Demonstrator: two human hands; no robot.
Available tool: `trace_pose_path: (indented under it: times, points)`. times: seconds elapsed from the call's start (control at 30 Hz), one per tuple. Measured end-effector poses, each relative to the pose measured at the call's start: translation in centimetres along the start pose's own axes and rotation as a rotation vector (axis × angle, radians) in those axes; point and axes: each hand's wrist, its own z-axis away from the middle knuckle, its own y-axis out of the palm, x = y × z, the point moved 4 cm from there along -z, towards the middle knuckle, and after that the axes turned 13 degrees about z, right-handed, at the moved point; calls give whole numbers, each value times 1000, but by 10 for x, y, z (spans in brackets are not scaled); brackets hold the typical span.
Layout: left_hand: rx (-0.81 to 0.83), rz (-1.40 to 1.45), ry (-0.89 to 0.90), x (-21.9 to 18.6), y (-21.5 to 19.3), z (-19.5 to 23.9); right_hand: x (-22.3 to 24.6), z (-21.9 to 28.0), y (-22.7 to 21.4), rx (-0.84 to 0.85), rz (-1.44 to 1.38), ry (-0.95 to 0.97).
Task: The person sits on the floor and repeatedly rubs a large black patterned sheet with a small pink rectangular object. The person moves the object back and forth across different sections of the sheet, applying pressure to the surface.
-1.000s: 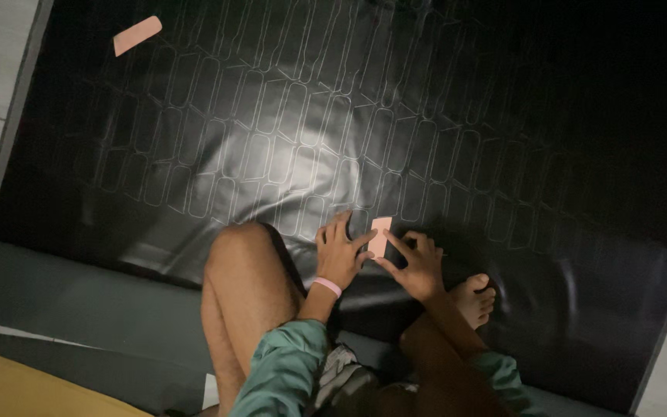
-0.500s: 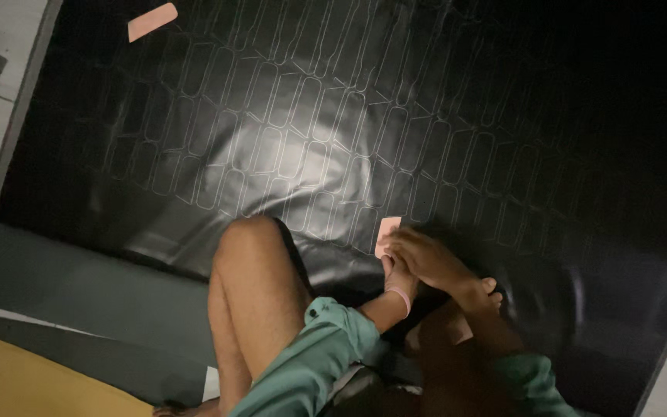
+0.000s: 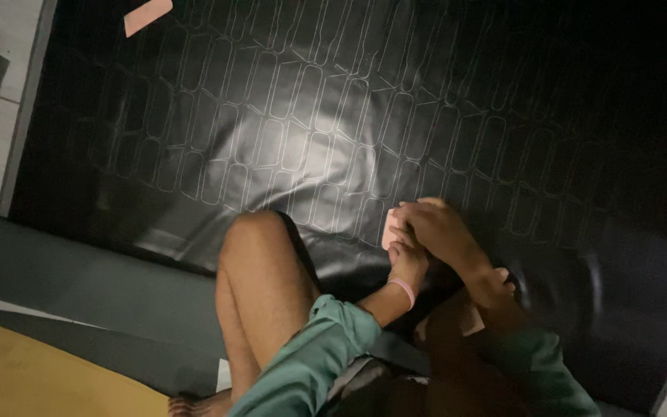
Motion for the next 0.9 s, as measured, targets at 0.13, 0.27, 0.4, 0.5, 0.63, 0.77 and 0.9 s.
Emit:
trace_pose_path:
  times: [0.13,0.27,0.4,0.5,0.63,0.77,0.9]
  points:
    - [-169,104,-37,11,0,2,-3,-1,-7,-198,-33,-46]
    - [-286,290,16,13,14,-5,-17,10,-6,-185,-110,-19]
    - [-373,642,68,42,22,-1,-35,30,5,-62,324,41]
    - [-457,721,150,82,13,12,-47,41,14,-152,47,104]
    - [-451,925,215,130,-9,18,-31,58,37,-237,-16,48]
    - [-484,997,222,150,-31,24,7,86,43,-315,-178,-81]
    - [-496,1055,217,152,-38,25,26,88,38,-212,-193,-145]
